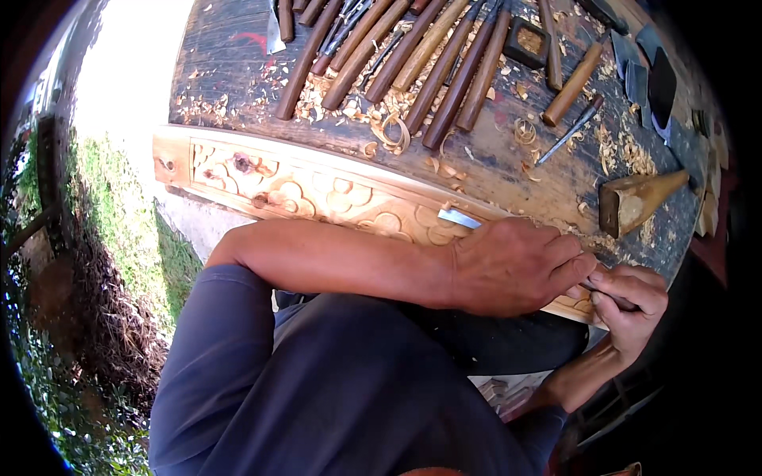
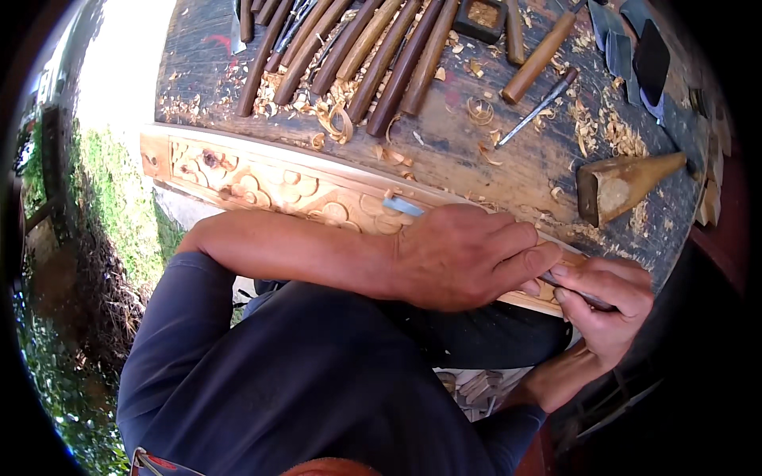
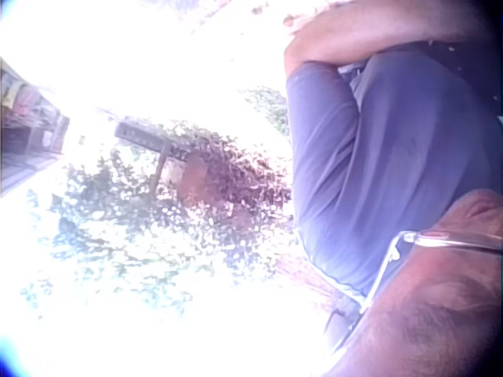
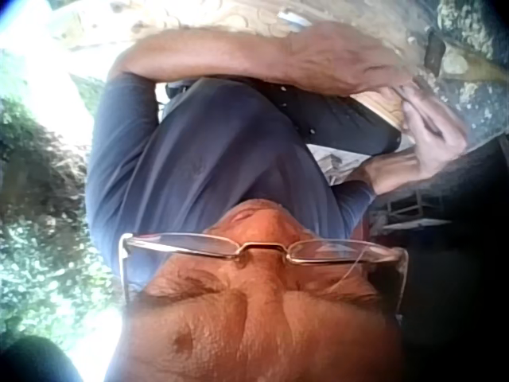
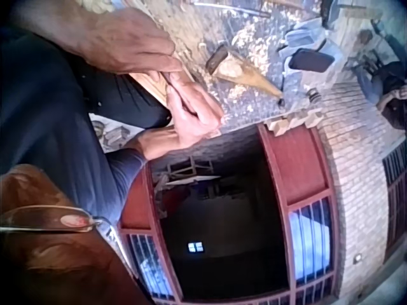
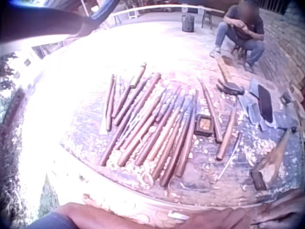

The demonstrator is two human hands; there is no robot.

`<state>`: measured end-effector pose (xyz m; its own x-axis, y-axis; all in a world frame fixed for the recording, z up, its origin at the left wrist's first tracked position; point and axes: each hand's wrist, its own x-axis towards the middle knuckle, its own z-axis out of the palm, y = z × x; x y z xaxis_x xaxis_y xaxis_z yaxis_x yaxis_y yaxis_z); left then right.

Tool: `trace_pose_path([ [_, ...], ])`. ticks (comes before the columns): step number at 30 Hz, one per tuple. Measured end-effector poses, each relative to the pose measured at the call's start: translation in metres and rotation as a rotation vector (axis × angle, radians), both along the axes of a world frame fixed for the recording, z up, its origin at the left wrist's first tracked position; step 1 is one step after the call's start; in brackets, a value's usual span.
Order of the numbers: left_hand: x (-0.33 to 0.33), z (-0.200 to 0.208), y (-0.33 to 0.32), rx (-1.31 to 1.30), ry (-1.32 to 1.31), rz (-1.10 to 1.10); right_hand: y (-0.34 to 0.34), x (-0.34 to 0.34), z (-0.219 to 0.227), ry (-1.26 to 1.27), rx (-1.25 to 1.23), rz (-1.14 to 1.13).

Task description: The person carves decorative patterns into a wooden board using various chisels and a wooden mallet. They switch between different chisels to refine the shapes and depths of the carvings.

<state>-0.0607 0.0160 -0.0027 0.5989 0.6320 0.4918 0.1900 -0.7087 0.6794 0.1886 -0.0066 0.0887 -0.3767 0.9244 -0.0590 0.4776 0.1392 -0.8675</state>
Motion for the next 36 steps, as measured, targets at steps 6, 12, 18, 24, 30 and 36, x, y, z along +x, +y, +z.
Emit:
trace_pose_path([
  [6,-0.001,0.002,0.0,0.019,-0.02,0.049,-0.001,-0.004,0.003,-0.009,-0.015,0.013],
  [12,-0.002,0.003,0.0,0.023,0.002,0.088,0.006,-0.01,0.009,-0.052,0.019,0.073],
  [18,-0.007,0.005,0.0,-0.015,-0.038,0.077,-0.001,-0.025,0.003,-0.059,0.046,-0.006],
  [24,-0.013,0.005,-0.002,0.074,-0.129,0.144,0.001,-0.048,-0.011,-0.042,0.107,-0.042],
  [30,-0.019,0.011,0.001,0.19,-0.017,0.011,-0.006,-0.021,0.005,-0.05,-0.021,-0.051],
  [36,-0.013,0.01,-0.002,-0.016,-0.011,-0.135,-0.012,-0.011,0.016,-0.042,-0.067,-0.075],
])
